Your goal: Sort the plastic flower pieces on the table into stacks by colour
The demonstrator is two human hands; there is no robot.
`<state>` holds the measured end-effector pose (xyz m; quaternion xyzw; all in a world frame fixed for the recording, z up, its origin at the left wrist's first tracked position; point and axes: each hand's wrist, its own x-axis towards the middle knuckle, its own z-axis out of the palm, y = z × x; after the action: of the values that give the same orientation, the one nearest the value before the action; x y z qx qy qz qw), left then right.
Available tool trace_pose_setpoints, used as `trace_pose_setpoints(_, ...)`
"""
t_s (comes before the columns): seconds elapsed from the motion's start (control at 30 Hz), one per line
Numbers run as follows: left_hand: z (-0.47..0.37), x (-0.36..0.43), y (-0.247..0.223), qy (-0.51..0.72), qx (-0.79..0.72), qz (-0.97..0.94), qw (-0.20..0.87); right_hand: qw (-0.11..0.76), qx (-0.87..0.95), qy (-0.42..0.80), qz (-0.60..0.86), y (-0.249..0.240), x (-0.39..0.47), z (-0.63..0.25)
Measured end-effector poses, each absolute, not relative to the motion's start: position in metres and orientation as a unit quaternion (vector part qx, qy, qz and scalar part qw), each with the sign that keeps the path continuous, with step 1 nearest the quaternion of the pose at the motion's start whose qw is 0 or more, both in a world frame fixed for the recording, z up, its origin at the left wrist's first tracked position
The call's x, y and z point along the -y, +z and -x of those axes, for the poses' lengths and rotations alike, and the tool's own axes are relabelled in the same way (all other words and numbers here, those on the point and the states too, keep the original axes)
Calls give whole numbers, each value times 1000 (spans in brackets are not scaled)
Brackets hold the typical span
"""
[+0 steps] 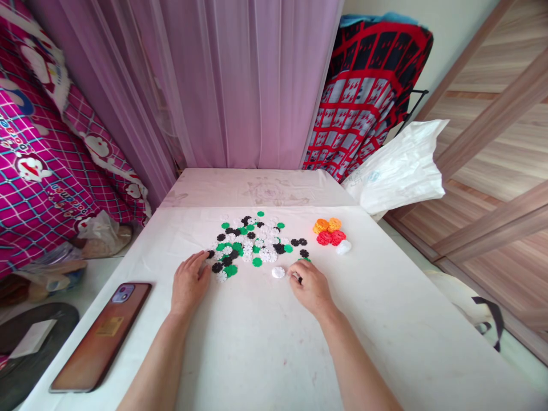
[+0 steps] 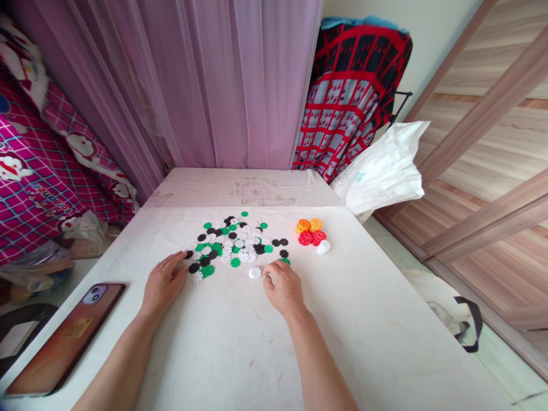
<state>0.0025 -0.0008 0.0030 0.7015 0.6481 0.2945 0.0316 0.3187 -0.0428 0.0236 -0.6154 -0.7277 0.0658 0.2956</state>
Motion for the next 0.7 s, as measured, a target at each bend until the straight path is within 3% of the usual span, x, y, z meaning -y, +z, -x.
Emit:
trace_pose_setpoints(0.23,-3,1,4,291,-649,-702,34,233,752,60,613,22,45,-318)
trace_pose_setpoints(0.53,-3,1,1,295,-651,-699,34,231,758,60,607,19,41,-315)
trace_pose_setpoints(0.7,2,-1,4,311,-636,-702,74,275,737,79,612,15,42,-318)
